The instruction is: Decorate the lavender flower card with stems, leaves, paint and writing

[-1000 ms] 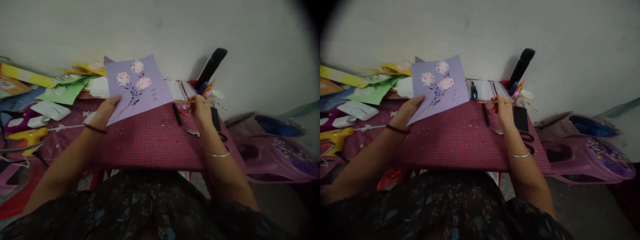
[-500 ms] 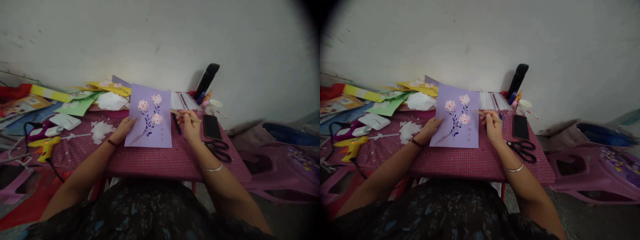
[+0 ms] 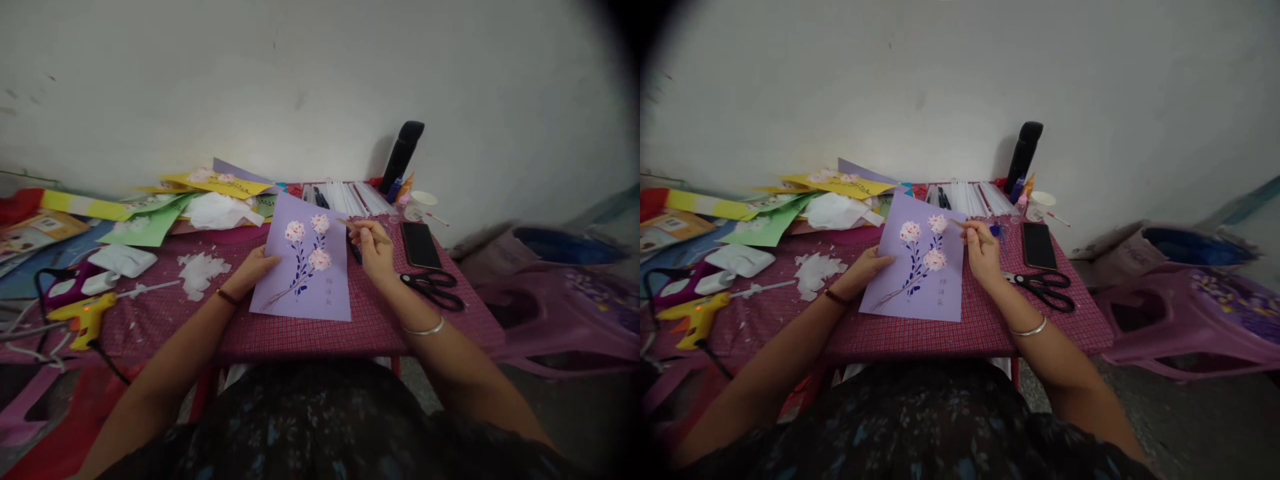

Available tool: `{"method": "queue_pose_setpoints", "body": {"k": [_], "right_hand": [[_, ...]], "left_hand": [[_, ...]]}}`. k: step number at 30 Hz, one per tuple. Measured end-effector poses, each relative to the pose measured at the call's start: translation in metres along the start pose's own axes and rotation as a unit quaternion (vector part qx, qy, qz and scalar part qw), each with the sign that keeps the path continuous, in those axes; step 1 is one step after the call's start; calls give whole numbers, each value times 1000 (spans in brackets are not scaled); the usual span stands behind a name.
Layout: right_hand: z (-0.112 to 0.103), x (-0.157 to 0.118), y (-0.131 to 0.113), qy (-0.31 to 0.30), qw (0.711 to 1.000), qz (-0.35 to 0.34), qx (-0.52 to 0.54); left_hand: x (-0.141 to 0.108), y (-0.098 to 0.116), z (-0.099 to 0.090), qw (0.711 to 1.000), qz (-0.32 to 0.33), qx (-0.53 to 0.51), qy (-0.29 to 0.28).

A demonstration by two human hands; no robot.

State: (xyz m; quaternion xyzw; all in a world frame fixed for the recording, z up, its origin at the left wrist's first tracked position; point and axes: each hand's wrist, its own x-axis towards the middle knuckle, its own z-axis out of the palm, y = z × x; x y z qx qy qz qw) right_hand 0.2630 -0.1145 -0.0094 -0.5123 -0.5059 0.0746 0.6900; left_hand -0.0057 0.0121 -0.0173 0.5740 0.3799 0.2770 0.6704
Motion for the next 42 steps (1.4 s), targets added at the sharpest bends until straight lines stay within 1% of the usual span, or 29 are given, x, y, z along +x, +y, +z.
{"method": "queue_pose_setpoints", "body": {"k": [3, 5, 9, 12, 15, 17, 19, 21, 22, 25, 27, 29, 30, 31, 32, 34, 36, 37, 39, 41, 42], "right_hand": [[0, 0, 5, 3, 1000, 9, 12], [0, 0, 5, 7, 1000, 17, 12], [-4, 3, 2, 27, 1000, 5, -1], [-8, 6, -1, 56, 998, -14, 15], [-11, 8, -7, 90, 995, -28, 27], [-11, 8, -16, 106, 993, -40, 26], [-9, 8, -28, 109, 992, -57, 35], [-2, 8, -40, 87, 993, -73, 40], [3, 8, -45, 64, 994, -78, 38], [22, 5, -55, -23, 995, -90, 20], [33, -1, -56, -74, 992, -100, 9], [39, -7, -51, -98, 989, -108, -8], [40, -9, -48, -99, 989, -109, -16], [40, -10, -44, -86, 990, -108, -20], [38, -8, -40, -57, 993, -102, -16], [31, 0, -30, 33, 996, -79, 14], [23, 12, -19, 120, 990, -42, 59], [19, 18, -12, 141, 987, -22, 79], [15, 26, -1, 145, 984, 31, 100], [15, 28, 5, 110, 983, 93, 116], [17, 27, 7, 86, 983, 112, 118]], "left_hand": [[1, -2, -2, 1000, 4, 13, -17], [3, -3, -1, 1000, 19, 5, -5], [6, -5, 4, 993, 77, -79, 40], [9, -6, 6, 983, 105, -144, 52], [10, -5, 6, 974, 111, -187, 54], [11, -6, 6, 970, 114, -206, 55], [11, -8, 6, 968, 116, -216, 53], [11, -9, 7, 968, 116, -218, 52], [11, -9, 8, 968, 115, -218, 55], [7, -8, 10, 972, 94, -208, 58], [4, -5, 11, 976, 78, -196, 53], [1, -3, 11, 980, 67, -182, 53], [0, -1, 10, 981, 66, -175, 56], [-1, -1, 9, 981, 66, -170, 60], [-2, 0, 9, 981, 68, -168, 65], [-3, 2, 7, 980, 78, -166, 71], [-4, 3, 7, 980, 86, -165, 64], [-4, 3, 7, 981, 89, -164, 57], [-5, 4, 8, 981, 91, -164, 43], [-4, 4, 9, 981, 92, -166, 38], [-4, 4, 9, 981, 91, -166, 36]]}}
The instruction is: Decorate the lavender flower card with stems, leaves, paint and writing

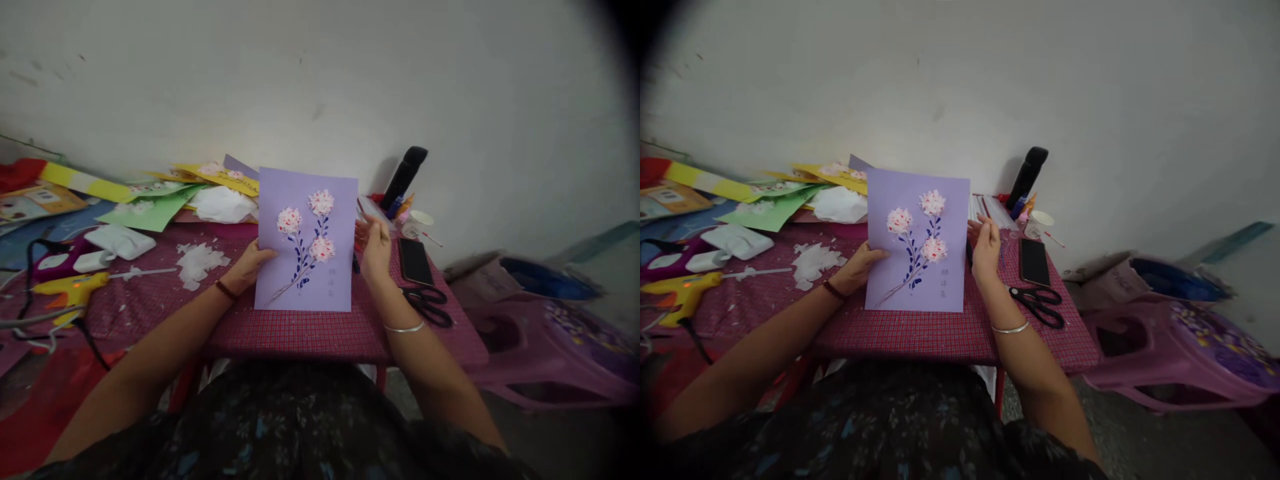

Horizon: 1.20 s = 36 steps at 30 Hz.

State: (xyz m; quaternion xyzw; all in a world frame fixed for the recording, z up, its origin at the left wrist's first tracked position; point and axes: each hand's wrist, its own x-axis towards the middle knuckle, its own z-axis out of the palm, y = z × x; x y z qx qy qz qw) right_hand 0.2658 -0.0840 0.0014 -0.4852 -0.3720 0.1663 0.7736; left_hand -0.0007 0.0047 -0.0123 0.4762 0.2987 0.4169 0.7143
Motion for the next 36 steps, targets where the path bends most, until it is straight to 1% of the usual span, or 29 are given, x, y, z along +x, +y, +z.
{"method": "queue_pose_setpoints", "body": {"k": [1, 3, 5, 7, 9, 12, 16, 17, 19, 21, 24, 26, 30, 32, 36], "right_hand": [[2, -2, 1, -20, 1000, 7, -8], [6, -9, 1, -42, 998, -22, -43], [10, -15, -2, -42, 993, -63, -87], [11, -19, -8, -45, 990, -81, -110], [9, -20, -15, -51, 987, -99, -118], [4, -18, -30, -26, 984, -143, -101], [-2, -19, -54, 27, 984, -175, -35], [-3, -21, -59, 30, 982, -184, -21], [-5, -27, -65, 13, 980, -200, -8], [-6, -33, -67, -25, 979, -202, -25], [-7, -38, -62, -76, 972, -200, -94], [-6, -39, -57, -90, 966, -211, -119], [-4, -39, -53, -96, 964, -218, -119], [-3, -39, -52, -108, 963, -214, -126], [-1, -41, -51, -138, 954, -227, -141]], "left_hand": [[0, 0, -1, 1000, 0, 1, -1], [1, -1, -2, 1000, 5, 9, -3], [1, -1, -4, 1000, 9, 25, -15], [0, -1, -5, 999, 3, 39, -27], [-1, -1, -4, 999, -6, 44, -26], [-4, 0, -2, 999, -5, 42, -8], [-8, 1, 1, 998, 15, 57, -4], [-8, 2, 1, 998, 19, 62, -1], [-9, 3, 2, 997, 24, 68, 9], [-10, 4, 2, 997, 26, 70, 16], [-13, 6, 3, 996, 45, 79, 19], [-15, 7, 2, 992, 69, 104, 19], [-15, 6, -2, 982, 107, 155, 19], [-15, 6, -3, 980, 112, 165, 20], [-17, 5, -3, 981, 103, 163, 14]]}}
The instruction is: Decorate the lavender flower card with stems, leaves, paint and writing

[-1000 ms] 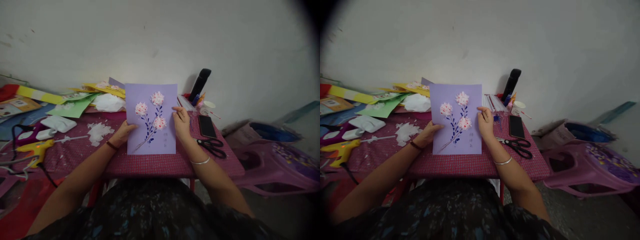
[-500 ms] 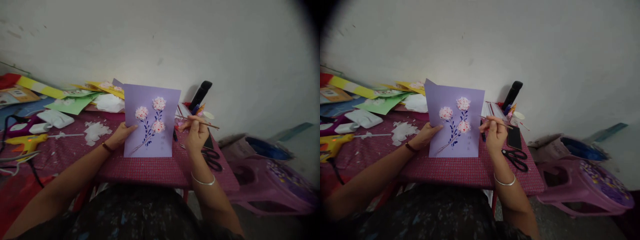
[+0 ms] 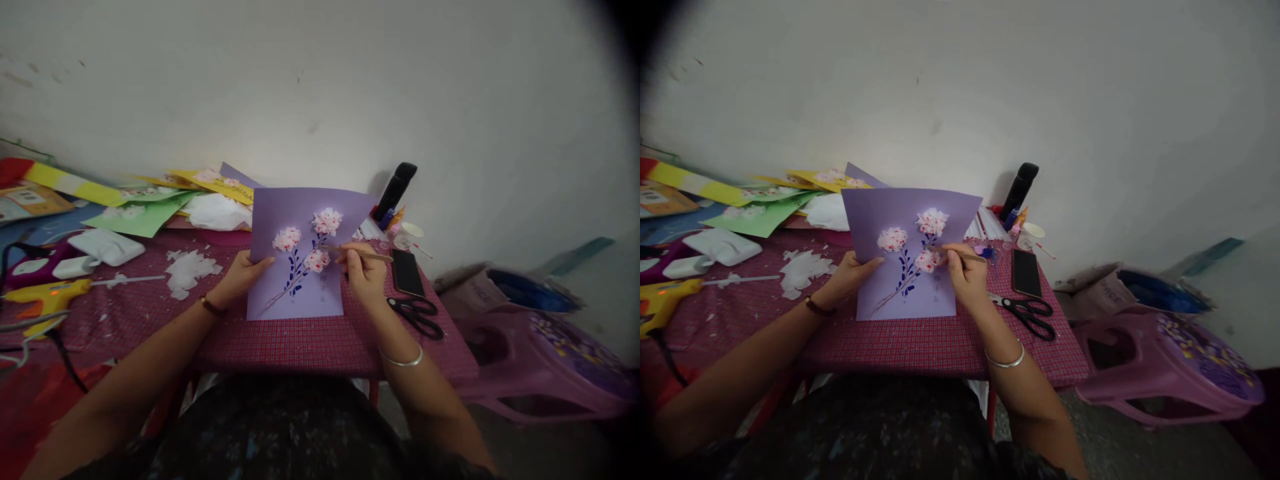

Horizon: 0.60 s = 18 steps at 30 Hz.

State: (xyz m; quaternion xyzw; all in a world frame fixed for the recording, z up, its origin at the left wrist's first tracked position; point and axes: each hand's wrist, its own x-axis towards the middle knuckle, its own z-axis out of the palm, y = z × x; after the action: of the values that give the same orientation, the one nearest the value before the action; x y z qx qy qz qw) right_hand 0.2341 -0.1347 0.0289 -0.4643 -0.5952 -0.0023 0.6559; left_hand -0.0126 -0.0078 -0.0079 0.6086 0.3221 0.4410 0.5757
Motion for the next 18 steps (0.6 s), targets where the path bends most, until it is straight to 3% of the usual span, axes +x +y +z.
{"method": "queue_pose_setpoints", "body": {"k": [18], "right_hand": [[0, 2, 5, -32, 997, 8, -64]], "left_hand": [[-2, 6, 2, 1000, -7, -3, -4]]}}
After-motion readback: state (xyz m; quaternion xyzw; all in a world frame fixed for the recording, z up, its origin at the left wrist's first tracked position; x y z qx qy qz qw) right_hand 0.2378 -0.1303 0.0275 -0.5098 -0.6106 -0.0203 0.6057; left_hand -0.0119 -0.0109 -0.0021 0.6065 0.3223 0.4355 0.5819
